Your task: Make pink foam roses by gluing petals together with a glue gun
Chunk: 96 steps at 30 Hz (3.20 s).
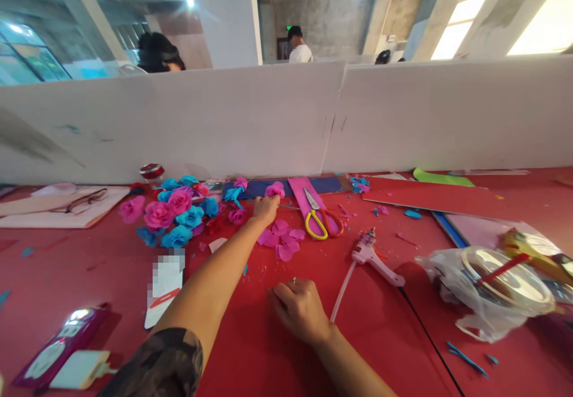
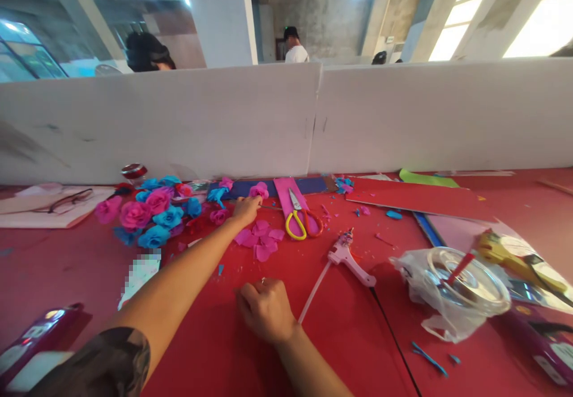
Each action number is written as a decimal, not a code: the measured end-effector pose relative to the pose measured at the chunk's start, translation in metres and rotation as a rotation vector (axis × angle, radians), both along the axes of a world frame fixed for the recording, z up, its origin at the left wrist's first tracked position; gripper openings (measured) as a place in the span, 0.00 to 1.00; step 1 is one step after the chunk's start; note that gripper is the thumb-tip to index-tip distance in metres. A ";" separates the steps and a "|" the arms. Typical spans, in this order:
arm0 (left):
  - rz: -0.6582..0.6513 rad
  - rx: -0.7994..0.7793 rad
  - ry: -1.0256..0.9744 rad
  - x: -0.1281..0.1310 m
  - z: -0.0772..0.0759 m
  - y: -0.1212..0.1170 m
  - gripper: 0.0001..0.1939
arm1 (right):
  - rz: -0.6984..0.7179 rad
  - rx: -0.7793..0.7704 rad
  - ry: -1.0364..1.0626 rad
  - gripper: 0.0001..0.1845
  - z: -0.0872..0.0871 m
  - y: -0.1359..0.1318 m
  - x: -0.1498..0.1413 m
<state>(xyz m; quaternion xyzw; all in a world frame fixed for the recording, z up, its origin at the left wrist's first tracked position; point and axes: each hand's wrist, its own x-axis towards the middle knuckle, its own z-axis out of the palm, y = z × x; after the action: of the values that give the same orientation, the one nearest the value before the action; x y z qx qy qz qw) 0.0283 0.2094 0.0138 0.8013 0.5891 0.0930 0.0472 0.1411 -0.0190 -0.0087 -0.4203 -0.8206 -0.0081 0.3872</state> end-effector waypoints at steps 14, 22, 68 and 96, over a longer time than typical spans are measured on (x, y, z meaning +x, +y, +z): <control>0.053 -0.065 0.132 -0.021 0.072 -0.013 0.14 | -0.039 0.026 0.030 0.19 0.003 -0.001 0.003; 0.170 -0.014 -0.192 -0.055 0.102 -0.072 0.12 | -0.146 -0.299 0.624 0.18 0.004 0.014 0.011; 0.442 -0.656 -0.829 -0.160 0.051 -0.261 0.21 | -0.262 -0.191 1.716 0.15 0.035 0.034 0.052; 0.123 -0.146 -0.642 0.041 0.027 -0.018 0.13 | -0.024 -0.837 1.696 0.13 0.013 0.024 0.032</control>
<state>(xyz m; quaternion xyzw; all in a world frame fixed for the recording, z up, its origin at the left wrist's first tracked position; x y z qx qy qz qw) 0.0694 0.1919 0.0413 0.6884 0.5966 0.3010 0.2820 0.1726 0.0054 0.0048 -0.3994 -0.1972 0.5912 0.6724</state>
